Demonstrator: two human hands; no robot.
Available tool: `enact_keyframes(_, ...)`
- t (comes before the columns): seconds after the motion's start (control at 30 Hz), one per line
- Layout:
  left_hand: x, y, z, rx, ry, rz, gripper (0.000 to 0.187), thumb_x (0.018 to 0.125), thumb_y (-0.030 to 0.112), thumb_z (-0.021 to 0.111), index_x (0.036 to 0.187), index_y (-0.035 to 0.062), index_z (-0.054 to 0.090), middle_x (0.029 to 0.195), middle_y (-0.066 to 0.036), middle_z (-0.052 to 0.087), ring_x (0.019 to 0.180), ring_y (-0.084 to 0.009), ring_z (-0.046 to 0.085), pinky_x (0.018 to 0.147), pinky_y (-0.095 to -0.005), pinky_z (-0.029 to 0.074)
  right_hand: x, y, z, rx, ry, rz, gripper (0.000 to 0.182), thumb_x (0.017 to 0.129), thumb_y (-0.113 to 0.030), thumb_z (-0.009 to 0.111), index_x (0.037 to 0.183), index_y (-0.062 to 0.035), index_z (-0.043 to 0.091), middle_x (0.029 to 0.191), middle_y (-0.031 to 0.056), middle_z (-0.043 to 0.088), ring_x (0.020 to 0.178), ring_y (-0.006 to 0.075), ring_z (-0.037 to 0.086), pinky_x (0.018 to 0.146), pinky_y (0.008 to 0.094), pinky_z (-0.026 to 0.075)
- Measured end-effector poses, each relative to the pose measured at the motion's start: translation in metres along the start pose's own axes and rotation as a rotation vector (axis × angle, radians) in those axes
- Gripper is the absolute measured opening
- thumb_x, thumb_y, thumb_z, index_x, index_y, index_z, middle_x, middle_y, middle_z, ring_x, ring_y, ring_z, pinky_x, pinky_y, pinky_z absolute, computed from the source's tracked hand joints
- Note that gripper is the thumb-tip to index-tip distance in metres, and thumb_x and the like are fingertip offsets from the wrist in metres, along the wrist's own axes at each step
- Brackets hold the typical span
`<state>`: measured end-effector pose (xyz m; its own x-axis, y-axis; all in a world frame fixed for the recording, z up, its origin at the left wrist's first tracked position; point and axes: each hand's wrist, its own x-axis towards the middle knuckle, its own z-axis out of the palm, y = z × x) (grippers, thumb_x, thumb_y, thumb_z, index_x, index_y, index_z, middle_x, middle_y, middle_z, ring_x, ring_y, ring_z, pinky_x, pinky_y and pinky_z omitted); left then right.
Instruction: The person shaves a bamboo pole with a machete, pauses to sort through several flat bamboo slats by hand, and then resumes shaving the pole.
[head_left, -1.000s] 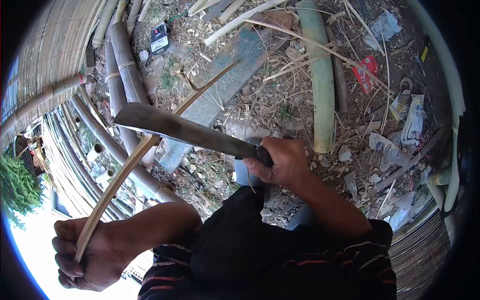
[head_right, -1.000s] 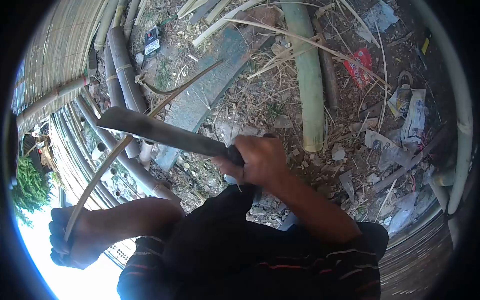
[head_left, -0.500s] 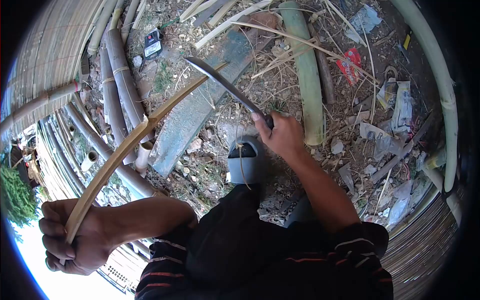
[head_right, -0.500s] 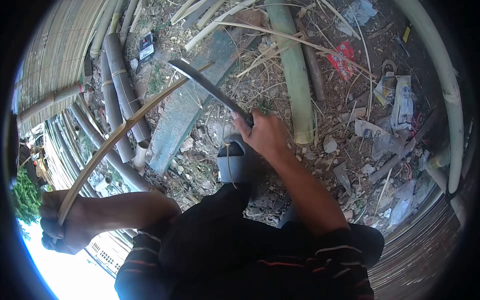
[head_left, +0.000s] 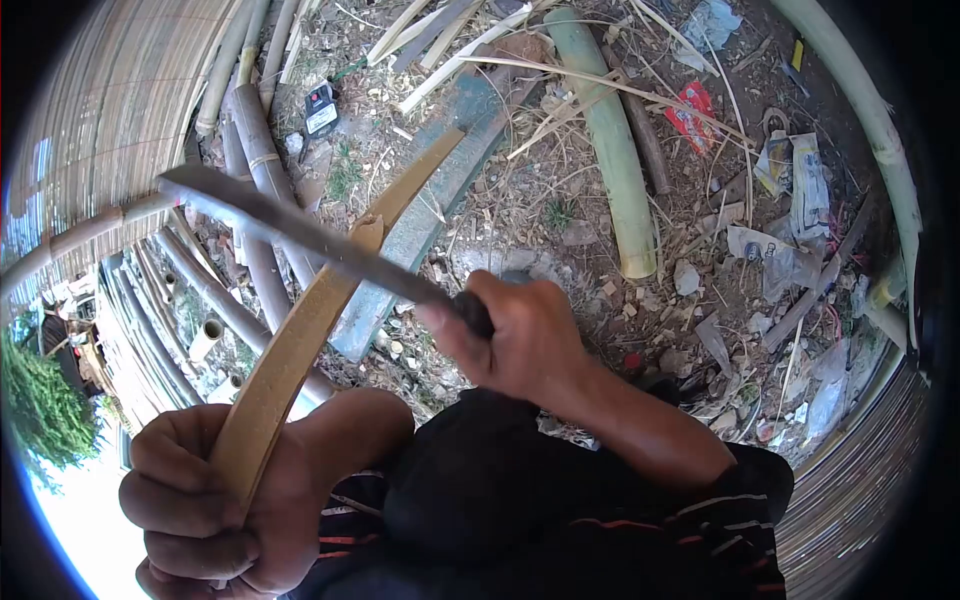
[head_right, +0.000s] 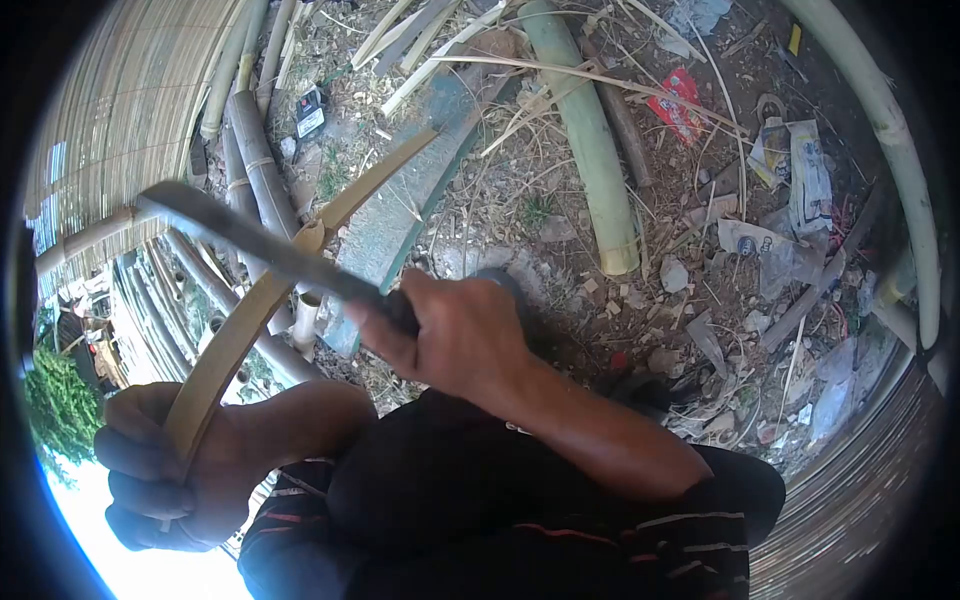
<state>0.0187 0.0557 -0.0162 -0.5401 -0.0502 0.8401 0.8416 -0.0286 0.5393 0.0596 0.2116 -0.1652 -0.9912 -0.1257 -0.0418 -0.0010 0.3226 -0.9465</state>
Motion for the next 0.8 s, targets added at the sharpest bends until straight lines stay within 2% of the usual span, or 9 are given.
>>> enact_keyframes(0.1,0.002,0.003,-0.003,0.024,0.017,0.002,0.031,0.091,0.013,0.041,0.062,0.0218,0.051,0.051,0.010,0.044,0.057,-0.0078,0.039,0.064,-0.0253,0.033,0.004,-0.018,-0.013,-0.041,-0.019,0.060,0.051,0.091,-0.044,0.069,0.062,-0.0055,0.052,0.043,0.0087,0.045,0.037,0.0255,0.054,0.038,0.0389,0.042)
enact_keyframes(0.2,-0.001,-0.001,0.000,-0.010,0.142,0.017,0.031,0.088,0.011,0.041,0.060,0.0217,0.050,0.050,0.009,0.043,0.054,-0.0086,0.038,0.062,-0.0263,0.033,-0.010,-0.017,-0.010,0.120,0.006,-0.247,0.053,0.094,-0.043,0.065,0.061,-0.0039,0.052,0.042,0.0101,0.046,0.037,0.0265,0.055,0.037,0.0393,0.042)
enact_keyframes(0.27,-0.001,0.002,0.000,0.107,0.076,0.003,0.031,0.097,0.021,0.041,0.068,0.0185,0.053,0.050,0.009,0.044,0.056,-0.0077,0.040,0.061,-0.0245,0.033,-0.002,0.030,0.016,0.013,0.103,0.005,0.054,0.093,-0.045,0.066,0.060,-0.0038,0.052,0.043,0.0112,0.048,0.037,0.0273,0.055,0.038,0.0390,0.043)
enact_keyframes(0.3,0.002,0.000,-0.007,0.100,0.099,0.004,0.032,0.096,0.021,0.042,0.067,0.0181,0.054,0.049,0.008,0.045,0.055,-0.0080,0.041,0.061,-0.0252,0.033,0.011,0.035,0.008,-0.123,-0.026,0.213,0.058,0.093,-0.053,0.060,0.064,-0.0026,0.058,0.045,0.0145,0.054,0.039,0.0342,0.059,0.041,0.0460,0.048)
enact_keyframes(0.33,0.003,0.000,-0.006,0.088,0.090,0.013,0.032,0.096,0.021,0.042,0.067,0.0181,0.054,0.049,0.008,0.045,0.055,-0.0080,0.041,0.061,-0.0252,0.033,0.013,0.028,-0.001,-0.119,-0.010,0.209,0.058,0.093,-0.053,0.060,0.064,-0.0026,0.058,0.045,0.0145,0.054,0.039,0.0342,0.059,0.041,0.0460,0.048)
enact_keyframes(0.43,0.001,-0.002,-0.007,-0.034,0.118,0.040,0.030,0.087,0.014,0.042,0.059,0.0226,0.047,0.048,0.009,0.044,0.053,-0.0096,0.041,0.060,-0.0270,0.034,-0.009,-0.002,-0.019,0.056,-0.042,-0.090,0.058,0.093,-0.052,0.060,0.063,-0.0028,0.057,0.044,0.0136,0.052,0.039,0.0342,0.058,0.041,0.0448,0.048)
enact_keyframes(0.6,0.009,-0.005,-0.037,0.065,0.269,-0.047,0.031,0.092,0.016,0.039,0.067,0.0155,0.057,0.045,0.006,0.042,0.052,-0.0116,0.038,0.058,-0.0283,0.032,0.006,0.026,0.016,0.164,-0.007,-0.004,0.052,0.090,-0.047,0.067,0.060,-0.0072,0.051,0.044,0.0076,0.046,0.036,0.0238,0.052,0.038,0.0395,0.042)
enact_keyframes(0.7,0.005,-0.007,-0.044,-0.046,0.267,-0.017,0.032,0.091,0.015,0.041,0.063,0.0159,0.056,0.044,0.005,0.040,0.049,-0.0121,0.036,0.055,-0.0288,0.031,-0.002,-0.009,0.000,0.102,0.034,-0.304,0.055,0.091,-0.050,0.066,0.060,-0.0071,0.050,0.042,0.0072,0.046,0.036,0.0232,0.054,0.038,0.0379,0.043)
enact_keyframes(0.8,0.009,-0.006,-0.036,0.017,0.309,-0.047,0.035,0.091,0.013,0.041,0.061,0.0164,0.057,0.044,0.006,0.041,0.048,-0.0114,0.036,0.053,-0.0268,0.031,0.010,0.041,0.032,-0.046,-0.023,0.027,0.055,0.088,-0.052,0.069,0.060,-0.0086,0.050,0.044,0.0073,0.048,0.036,0.0237,0.054,0.038,0.0383,0.044)
